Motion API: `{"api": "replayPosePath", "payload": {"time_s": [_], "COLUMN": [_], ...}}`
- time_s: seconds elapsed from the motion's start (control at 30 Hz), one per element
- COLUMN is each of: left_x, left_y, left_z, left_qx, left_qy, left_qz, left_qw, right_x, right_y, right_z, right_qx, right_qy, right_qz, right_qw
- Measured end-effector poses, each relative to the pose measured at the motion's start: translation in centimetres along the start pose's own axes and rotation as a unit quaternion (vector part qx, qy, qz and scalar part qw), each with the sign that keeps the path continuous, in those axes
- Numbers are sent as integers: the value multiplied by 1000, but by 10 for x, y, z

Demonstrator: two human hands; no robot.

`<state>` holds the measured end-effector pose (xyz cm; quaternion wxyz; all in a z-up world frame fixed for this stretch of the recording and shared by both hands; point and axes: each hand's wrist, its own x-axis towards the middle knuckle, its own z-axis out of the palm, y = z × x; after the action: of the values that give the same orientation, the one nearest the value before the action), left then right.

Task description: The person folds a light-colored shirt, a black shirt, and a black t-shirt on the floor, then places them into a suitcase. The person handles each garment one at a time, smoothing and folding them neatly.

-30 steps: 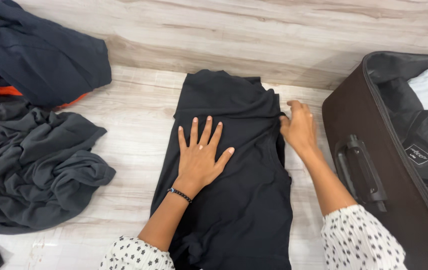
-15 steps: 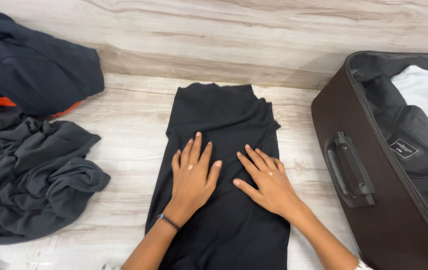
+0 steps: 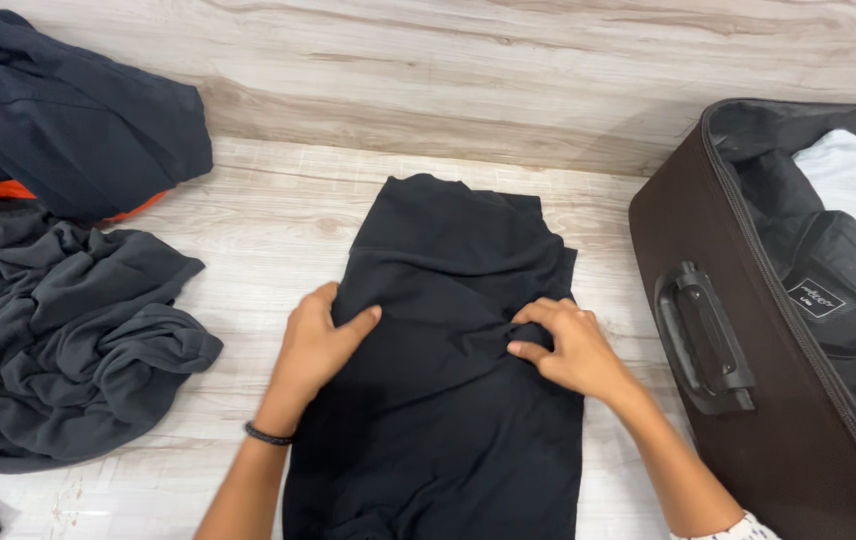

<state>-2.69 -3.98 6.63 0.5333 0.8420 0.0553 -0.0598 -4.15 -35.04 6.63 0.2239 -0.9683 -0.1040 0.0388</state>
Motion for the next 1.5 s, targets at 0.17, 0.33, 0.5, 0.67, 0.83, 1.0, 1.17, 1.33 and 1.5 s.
{"api": "replayPosePath", "payload": {"time_s": [0.17,0.33,0.5,0.67,0.83,1.0,1.17,1.33,1.5], "left_x": [6,24,13,-45,-105,-117,-68,6,9], "left_y": [37,97,100,34,-15,-11,10,35,28], "left_z": [-20,-39,-54,-47,-38,-54,-67,-53,-6], "left_qx": [-379,-397,-256,-105,48,62,-157,-195,26], "left_qy": [-18,12,55,-60,-309,-418,-244,10,89], "left_qz": [73,347,446,275,-3,-32,129,200,317], "left_qw": [922,849,856,954,950,906,948,960,944], "right_x": [16,24,-9,-76,-125,-140,-107,-8,19], "right_y": [-4,-35,-41,-10,7,19,-5,-28,-27], "right_z": [-55,-135,-157,-94,-38,-64,-98,-104,-68], "right_qx": [231,159,132,61,73,152,106,32,78], "right_qy": [86,313,385,176,-179,-248,68,287,183], "right_qz": [35,-89,-164,-88,17,32,-24,-105,-137], "right_qw": [969,932,898,979,981,956,992,952,970]}}
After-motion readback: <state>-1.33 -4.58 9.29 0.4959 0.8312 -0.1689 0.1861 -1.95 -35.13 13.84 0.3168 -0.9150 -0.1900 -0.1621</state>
